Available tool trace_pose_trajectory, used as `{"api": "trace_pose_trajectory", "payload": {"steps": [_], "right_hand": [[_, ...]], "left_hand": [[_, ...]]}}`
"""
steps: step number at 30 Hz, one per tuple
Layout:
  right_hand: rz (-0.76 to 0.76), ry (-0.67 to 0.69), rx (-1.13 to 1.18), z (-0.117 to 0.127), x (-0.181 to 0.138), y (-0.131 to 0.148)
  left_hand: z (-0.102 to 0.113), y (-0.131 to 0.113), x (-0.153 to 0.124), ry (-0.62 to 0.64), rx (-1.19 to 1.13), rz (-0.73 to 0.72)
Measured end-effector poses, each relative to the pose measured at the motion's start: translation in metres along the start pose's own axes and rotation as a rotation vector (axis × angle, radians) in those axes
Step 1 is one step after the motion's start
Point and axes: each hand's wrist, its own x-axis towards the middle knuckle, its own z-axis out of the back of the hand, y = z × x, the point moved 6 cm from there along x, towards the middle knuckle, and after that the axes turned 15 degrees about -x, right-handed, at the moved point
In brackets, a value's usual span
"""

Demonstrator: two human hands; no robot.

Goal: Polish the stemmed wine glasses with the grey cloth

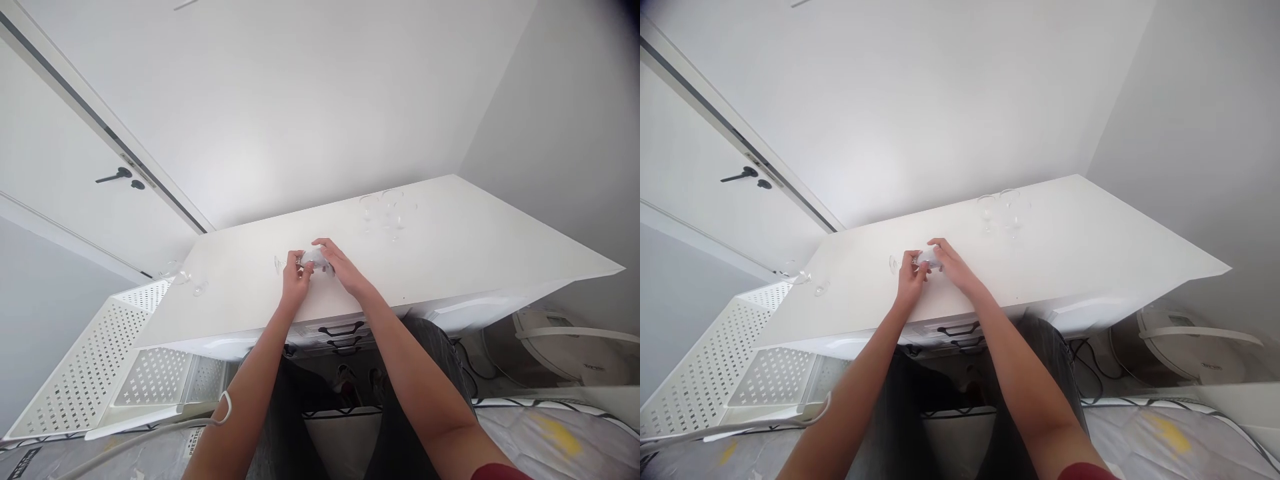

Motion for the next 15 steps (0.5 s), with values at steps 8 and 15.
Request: {"api": "trace_pose_trajectory", "payload": {"steps": [8,15], "right_hand": [[0.002,-0.199,0.016,0.007,0.0,-0.001],[0.002,-0.063,-0.012,0.013,0.002,0.002]], "left_hand": [[-0.005,0.0,0.0,0.046,-0.048,0.053],[-0.001,-0.001,0.001,0.0,-0.113,0.088]]}}
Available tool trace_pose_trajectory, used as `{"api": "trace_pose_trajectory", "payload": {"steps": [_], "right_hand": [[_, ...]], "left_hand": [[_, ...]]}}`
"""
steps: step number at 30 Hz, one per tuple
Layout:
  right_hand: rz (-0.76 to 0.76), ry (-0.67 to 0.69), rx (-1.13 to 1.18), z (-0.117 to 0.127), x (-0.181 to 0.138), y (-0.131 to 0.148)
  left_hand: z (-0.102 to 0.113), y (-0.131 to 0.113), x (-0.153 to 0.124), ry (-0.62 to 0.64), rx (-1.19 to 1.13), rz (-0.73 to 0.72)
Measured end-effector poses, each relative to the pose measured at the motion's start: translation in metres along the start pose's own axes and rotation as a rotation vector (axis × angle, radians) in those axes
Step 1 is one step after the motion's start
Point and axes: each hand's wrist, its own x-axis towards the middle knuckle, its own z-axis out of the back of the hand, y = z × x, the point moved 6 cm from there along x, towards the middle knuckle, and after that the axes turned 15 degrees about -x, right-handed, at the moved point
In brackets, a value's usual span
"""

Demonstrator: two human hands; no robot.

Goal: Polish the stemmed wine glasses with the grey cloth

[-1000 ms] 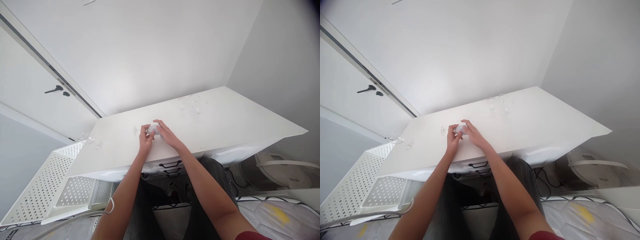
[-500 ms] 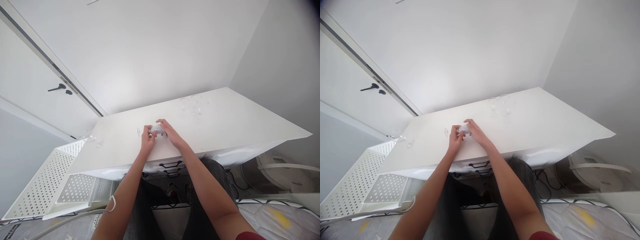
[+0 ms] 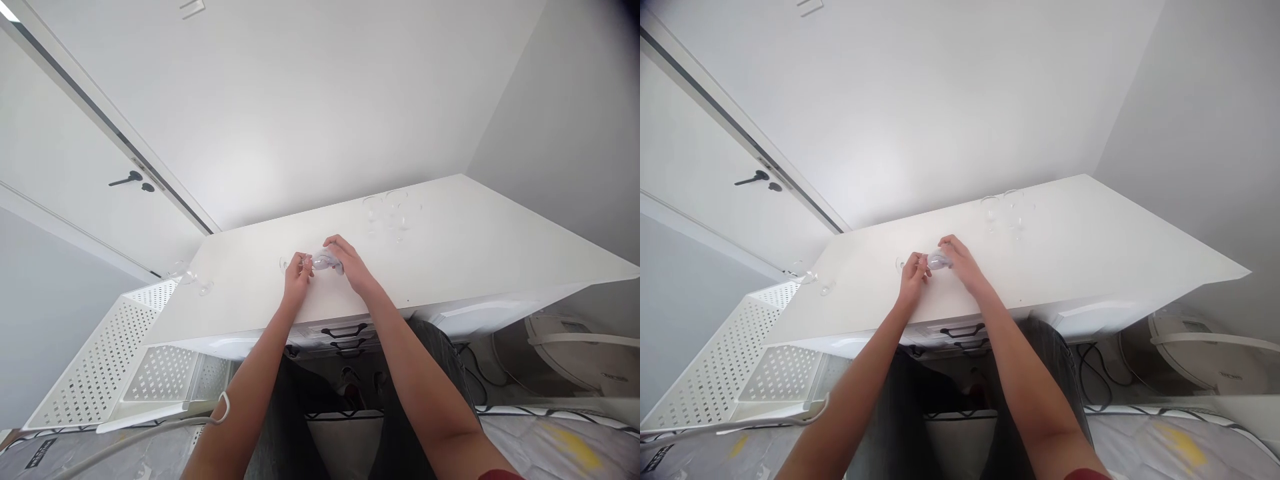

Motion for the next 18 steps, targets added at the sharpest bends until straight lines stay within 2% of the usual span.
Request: {"api": "trace_pose_trajectory", "payload": {"steps": [4,6,9,11,15,18], "right_hand": [[0.045,-0.094,-0.123,0.004,-0.003,0.003],[0.037,-0.031,-0.173,-0.002,-0.005,0.002],[0.002,0.089,-0.129,-0.006,-0.006,0.0],[0.03,0.092,-0.124,-0.003,-0.006,0.002],[0.092,-0.07,-0.226,0.006,-0.003,0.003],[0.093,-0.258,-0.221,0.014,-0.002,0.001]], "left_hand": [[-0.003,0.0,0.0,0.03,-0.068,0.024],[-0.002,0.001,0.001,0.049,-0.064,0.015],[0.002,0.003,0.002,0.037,-0.027,0.01],[0.003,0.004,0.003,0.032,-0.007,0.021],[-0.004,0.003,0.003,0.057,-0.064,0.067],[-0.013,-0.002,0.0,0.147,-0.177,0.096]]}}
